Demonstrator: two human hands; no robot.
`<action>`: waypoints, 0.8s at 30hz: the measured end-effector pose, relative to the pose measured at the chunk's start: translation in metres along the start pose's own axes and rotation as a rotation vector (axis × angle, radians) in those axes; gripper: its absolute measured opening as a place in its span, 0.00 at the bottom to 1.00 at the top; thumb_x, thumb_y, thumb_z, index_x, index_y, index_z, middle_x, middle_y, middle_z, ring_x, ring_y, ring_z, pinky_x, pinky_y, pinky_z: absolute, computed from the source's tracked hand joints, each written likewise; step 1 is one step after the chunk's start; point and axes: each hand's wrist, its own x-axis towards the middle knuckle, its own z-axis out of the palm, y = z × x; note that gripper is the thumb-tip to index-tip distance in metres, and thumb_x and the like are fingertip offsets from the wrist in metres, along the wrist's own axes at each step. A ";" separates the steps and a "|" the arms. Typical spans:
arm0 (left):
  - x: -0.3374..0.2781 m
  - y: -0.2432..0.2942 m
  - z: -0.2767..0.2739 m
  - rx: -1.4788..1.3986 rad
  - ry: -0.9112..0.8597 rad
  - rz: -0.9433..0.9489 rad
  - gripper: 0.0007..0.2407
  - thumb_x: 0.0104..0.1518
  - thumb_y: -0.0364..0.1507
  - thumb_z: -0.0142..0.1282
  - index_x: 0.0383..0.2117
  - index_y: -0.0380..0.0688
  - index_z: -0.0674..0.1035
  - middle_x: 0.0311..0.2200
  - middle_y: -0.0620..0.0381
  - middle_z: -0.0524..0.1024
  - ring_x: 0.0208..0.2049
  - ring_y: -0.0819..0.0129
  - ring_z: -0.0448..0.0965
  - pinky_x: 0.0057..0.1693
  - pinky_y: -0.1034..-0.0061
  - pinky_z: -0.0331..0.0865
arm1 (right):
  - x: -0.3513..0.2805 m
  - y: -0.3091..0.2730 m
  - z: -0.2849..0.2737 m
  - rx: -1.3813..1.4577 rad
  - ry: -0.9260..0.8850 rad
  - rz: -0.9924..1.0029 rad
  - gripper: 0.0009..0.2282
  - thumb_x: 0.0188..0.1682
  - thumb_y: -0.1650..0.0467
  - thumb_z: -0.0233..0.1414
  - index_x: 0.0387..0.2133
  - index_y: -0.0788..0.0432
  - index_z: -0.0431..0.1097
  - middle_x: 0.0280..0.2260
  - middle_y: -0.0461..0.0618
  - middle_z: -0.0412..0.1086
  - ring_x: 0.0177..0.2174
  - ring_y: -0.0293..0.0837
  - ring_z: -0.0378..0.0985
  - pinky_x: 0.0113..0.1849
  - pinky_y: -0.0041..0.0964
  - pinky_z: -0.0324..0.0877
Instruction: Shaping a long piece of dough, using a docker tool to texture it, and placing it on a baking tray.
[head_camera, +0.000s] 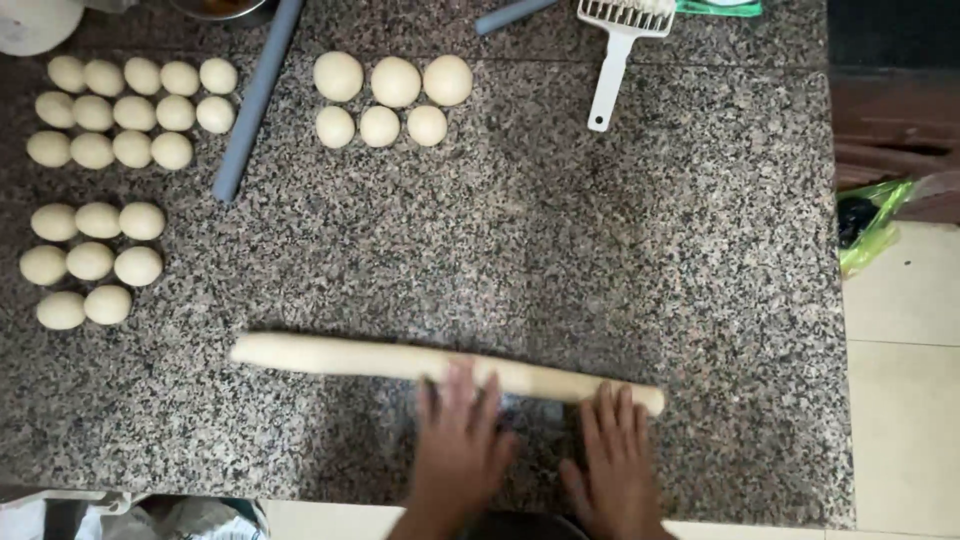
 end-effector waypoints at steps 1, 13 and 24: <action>0.009 0.005 0.009 0.002 0.001 0.000 0.27 0.64 0.45 0.33 0.64 0.41 0.55 0.67 0.38 0.48 0.67 0.44 0.50 0.68 0.38 0.32 | 0.013 0.000 0.003 0.002 0.002 -0.001 0.35 0.44 0.59 0.45 0.62 0.69 0.45 0.67 0.68 0.39 0.67 0.67 0.34 0.63 0.62 0.33; 0.181 -0.052 -0.005 0.066 -0.231 -0.081 0.30 0.63 0.54 0.22 0.69 0.56 0.53 0.71 0.50 0.32 0.70 0.49 0.24 0.68 0.41 0.22 | 0.194 0.089 -0.015 -0.034 0.012 0.142 0.31 0.58 0.53 0.26 0.69 0.58 0.41 0.69 0.63 0.34 0.66 0.66 0.24 0.58 0.68 0.16; 0.080 -0.055 0.019 0.081 -0.087 0.181 0.22 0.59 0.48 0.35 0.62 0.73 0.59 0.70 0.55 0.34 0.65 0.31 0.31 0.65 0.35 0.23 | 0.106 0.033 -0.001 -0.492 -0.087 0.192 0.28 0.52 0.48 0.21 0.65 0.37 0.41 0.68 0.64 0.33 0.61 0.70 0.41 0.58 0.68 0.41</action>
